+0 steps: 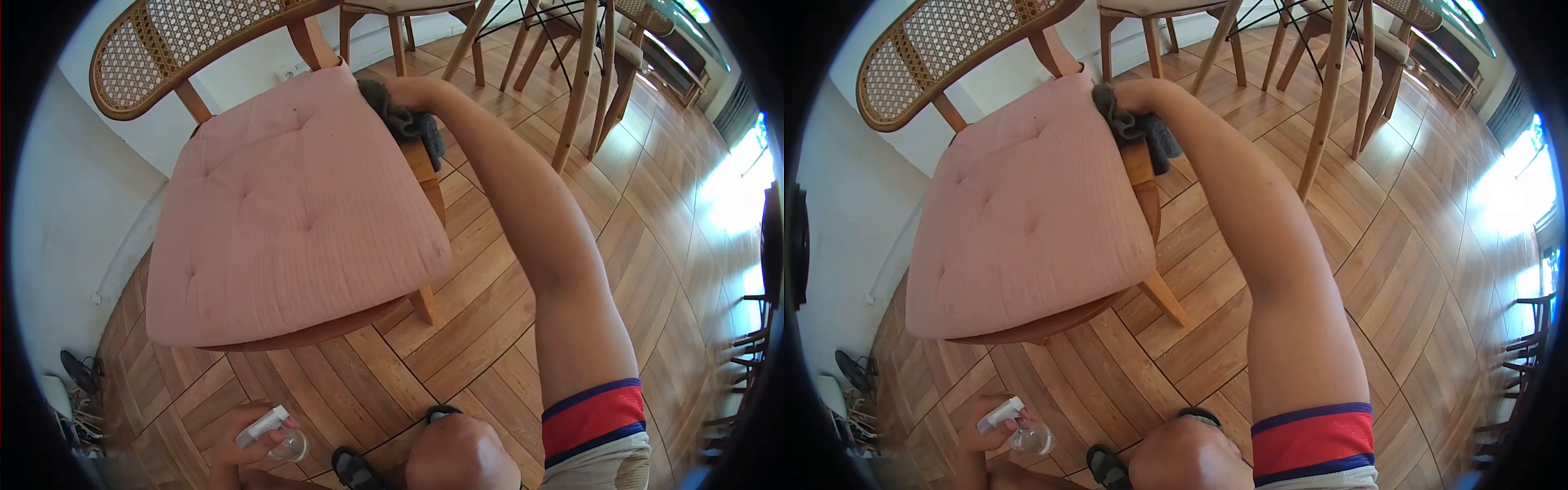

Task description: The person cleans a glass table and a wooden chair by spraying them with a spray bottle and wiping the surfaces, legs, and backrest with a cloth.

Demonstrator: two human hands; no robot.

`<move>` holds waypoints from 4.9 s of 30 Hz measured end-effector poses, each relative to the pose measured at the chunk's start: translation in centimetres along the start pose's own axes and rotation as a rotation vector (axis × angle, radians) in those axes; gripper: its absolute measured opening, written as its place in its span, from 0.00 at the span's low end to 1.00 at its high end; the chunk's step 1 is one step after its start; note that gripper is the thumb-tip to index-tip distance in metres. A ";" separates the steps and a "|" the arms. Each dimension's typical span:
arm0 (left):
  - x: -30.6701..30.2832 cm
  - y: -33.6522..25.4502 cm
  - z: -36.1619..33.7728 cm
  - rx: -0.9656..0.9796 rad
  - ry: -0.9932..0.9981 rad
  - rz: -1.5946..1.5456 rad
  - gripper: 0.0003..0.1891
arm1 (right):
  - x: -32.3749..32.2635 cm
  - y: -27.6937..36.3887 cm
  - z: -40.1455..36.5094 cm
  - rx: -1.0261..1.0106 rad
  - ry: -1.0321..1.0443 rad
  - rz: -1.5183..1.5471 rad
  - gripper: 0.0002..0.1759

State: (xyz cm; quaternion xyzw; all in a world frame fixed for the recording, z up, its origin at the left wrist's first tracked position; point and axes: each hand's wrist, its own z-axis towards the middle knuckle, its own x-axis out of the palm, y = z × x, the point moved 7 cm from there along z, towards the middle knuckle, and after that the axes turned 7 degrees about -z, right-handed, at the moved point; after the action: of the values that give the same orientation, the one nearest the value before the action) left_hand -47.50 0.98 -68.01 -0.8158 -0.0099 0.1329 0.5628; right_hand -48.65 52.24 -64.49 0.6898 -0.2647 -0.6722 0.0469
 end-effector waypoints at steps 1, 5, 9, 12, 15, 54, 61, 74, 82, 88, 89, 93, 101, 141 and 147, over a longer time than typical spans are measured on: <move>0.0 0.0 0.1 0.004 -0.004 0.003 0.19 | -0.2 0.4 0.4 -0.004 -0.005 -0.002 0.22; 0.4 1.1 0.4 -0.007 0.003 -0.017 0.17 | 0.1 -0.6 0.6 0.018 -0.290 -0.028 0.19; 0.9 -0.6 -0.1 0.036 0.000 0.099 0.18 | 0.5 0.3 -3.4 0.072 -0.416 0.396 0.19; 1.1 -1.4 -1.4 0.100 -0.031 0.097 0.18 | 4.2 1.1 -9.0 0.050 -0.423 1.074 0.23; 0.9 -0.6 -2.6 0.166 -0.080 -0.008 0.19 | 10.5 2.3 -15.2 0.139 -0.622 1.567 0.21; 8.1 7.5 4.9 0.386 0.021 0.177 0.10 | 23.5 6.8 -19.5 0.336 -0.957 0.110 0.23; 7.7 8.9 4.1 0.352 0.024 0.094 0.09 | 33.7 2.8 -21.5 0.503 -0.871 0.426 0.23; 7.4 8.6 5.3 0.427 -0.008 0.072 0.12 | 23.8 7.2 -20.1 0.191 -1.280 -0.055 0.19; 7.7 9.3 5.3 0.392 -0.005 0.058 0.12 | 40.3 -0.7 -22.0 0.497 -0.714 0.360 0.21; 7.6 9.9 4.9 0.295 -0.014 0.081 0.12 | 24.1 6.5 -20.5 0.318 -0.954 0.507 0.19; 7.5 10.0 5.1 0.274 -0.011 0.109 0.12 | 21.2 7.3 -20.0 0.158 -1.063 0.426 0.17; 8.3 9.2 6.0 0.275 -0.006 0.135 0.13 | 19.5 7.8 -18.6 0.247 -0.953 0.526 0.13; 7.9 9.1 6.3 0.227 -0.096 0.023 0.10 | 40.8 0.8 -22.3 0.456 -0.982 0.296 0.25; -3.1 0.9 -0.7 0.292 -0.734 -0.512 0.28 | 18.0 12.8 -19.5 0.038 -0.819 0.677 0.18; -11.4 0.5 -5.3 0.297 -0.994 -0.591 0.17 | 24.1 23.3 -18.4 0.053 -0.753 0.854 0.21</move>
State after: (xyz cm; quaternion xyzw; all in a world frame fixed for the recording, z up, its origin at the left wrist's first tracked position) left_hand -57.31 -5.88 -64.36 -0.5308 -0.4801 0.3365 0.6120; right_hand -39.22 16.65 -74.72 0.2352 -0.5353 -0.7863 0.1998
